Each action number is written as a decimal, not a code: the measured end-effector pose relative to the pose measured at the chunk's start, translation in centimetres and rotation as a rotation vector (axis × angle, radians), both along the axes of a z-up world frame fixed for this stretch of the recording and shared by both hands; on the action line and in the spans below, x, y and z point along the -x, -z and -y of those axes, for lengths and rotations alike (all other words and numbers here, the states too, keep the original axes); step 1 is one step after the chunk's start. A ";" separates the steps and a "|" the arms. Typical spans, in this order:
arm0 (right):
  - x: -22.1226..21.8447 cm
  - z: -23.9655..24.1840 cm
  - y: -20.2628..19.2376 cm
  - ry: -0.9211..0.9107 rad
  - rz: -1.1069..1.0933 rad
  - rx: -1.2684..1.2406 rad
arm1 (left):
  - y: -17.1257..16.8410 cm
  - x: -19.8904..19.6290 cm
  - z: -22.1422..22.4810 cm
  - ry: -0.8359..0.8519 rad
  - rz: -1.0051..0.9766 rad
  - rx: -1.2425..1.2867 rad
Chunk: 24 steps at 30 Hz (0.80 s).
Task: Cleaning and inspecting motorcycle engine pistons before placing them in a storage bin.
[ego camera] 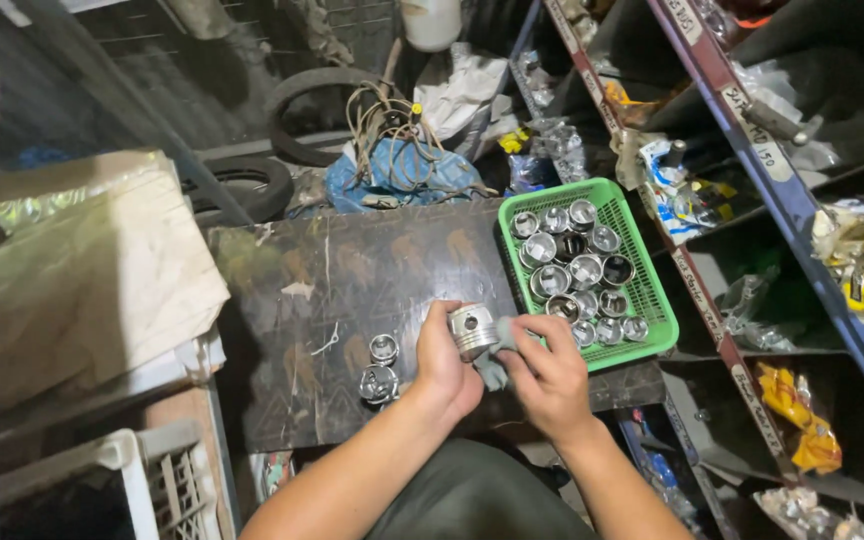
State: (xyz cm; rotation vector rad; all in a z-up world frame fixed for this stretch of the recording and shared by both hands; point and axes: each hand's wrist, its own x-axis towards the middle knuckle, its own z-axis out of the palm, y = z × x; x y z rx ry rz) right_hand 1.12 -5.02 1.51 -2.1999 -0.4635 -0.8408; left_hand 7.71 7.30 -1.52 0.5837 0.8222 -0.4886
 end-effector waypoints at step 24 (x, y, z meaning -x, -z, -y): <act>0.0 8.8 -2.3 -0.319 0.136 0.083 | -2.7 4.4 8.6 -0.049 0.224 -0.271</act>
